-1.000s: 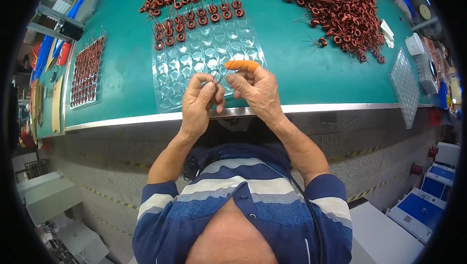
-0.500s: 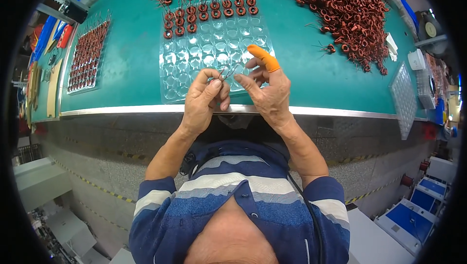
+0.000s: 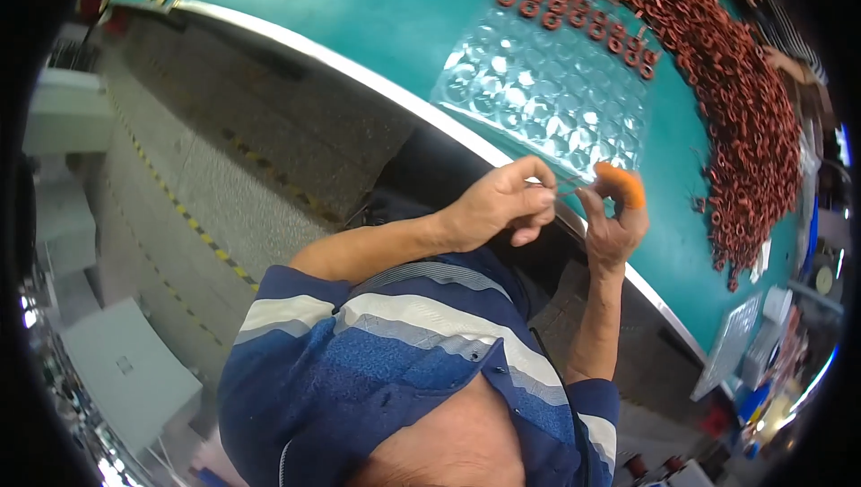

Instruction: Arranging copper inductor coils into a plastic blister tray on a manufacturing workbench.

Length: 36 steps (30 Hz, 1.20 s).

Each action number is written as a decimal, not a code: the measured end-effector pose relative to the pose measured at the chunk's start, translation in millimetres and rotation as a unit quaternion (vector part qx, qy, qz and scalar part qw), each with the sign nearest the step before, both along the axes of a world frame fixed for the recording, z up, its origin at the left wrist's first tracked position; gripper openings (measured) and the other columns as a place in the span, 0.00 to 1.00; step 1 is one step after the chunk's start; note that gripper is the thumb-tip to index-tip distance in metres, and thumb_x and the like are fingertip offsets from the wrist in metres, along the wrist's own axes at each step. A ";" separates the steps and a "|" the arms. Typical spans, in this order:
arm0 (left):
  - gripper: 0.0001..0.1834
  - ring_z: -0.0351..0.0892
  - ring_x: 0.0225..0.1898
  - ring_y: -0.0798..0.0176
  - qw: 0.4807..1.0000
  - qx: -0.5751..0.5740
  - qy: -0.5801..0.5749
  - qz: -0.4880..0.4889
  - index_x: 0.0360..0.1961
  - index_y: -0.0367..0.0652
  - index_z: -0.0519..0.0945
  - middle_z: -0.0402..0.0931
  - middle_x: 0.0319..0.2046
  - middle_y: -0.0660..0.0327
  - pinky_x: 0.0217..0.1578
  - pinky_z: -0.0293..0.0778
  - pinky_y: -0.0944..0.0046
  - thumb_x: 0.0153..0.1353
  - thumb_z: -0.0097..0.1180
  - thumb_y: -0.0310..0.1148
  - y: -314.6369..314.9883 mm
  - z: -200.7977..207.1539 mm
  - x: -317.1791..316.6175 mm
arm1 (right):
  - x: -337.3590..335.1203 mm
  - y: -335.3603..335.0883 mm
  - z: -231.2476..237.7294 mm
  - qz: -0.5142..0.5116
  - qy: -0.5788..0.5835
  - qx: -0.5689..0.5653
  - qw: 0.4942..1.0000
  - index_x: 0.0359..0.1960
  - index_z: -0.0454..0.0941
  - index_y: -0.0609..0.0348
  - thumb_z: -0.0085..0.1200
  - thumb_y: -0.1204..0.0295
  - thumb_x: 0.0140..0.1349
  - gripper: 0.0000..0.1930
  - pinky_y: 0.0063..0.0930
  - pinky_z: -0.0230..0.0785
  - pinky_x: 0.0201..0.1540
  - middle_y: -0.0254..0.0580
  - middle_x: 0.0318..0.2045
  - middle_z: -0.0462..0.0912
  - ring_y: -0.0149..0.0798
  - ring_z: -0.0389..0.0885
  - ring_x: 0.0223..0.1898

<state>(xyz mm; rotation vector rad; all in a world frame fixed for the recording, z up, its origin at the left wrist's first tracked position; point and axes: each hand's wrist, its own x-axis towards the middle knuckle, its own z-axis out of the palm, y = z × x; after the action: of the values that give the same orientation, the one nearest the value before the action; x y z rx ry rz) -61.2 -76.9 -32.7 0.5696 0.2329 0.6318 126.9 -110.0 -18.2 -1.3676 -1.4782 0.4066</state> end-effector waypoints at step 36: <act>0.08 0.68 0.23 0.68 0.964 0.250 0.094 -0.008 0.44 0.41 0.66 0.70 0.26 0.57 0.27 0.67 0.72 0.67 0.49 0.27 -108.7 -8.4 1.8 | 6.2 -156.3 -20.6 -0.073 0.219 -0.100 0.968 0.50 0.77 0.64 0.50 0.64 0.69 0.16 0.12 0.65 0.27 0.32 0.28 0.79 0.20 0.74 0.25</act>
<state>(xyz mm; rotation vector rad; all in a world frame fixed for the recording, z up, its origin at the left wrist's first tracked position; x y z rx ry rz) -59.3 -185.7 -41.0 1.1203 0.2483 0.6229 133.1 -266.3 -38.9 -1.4215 -0.9865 0.7269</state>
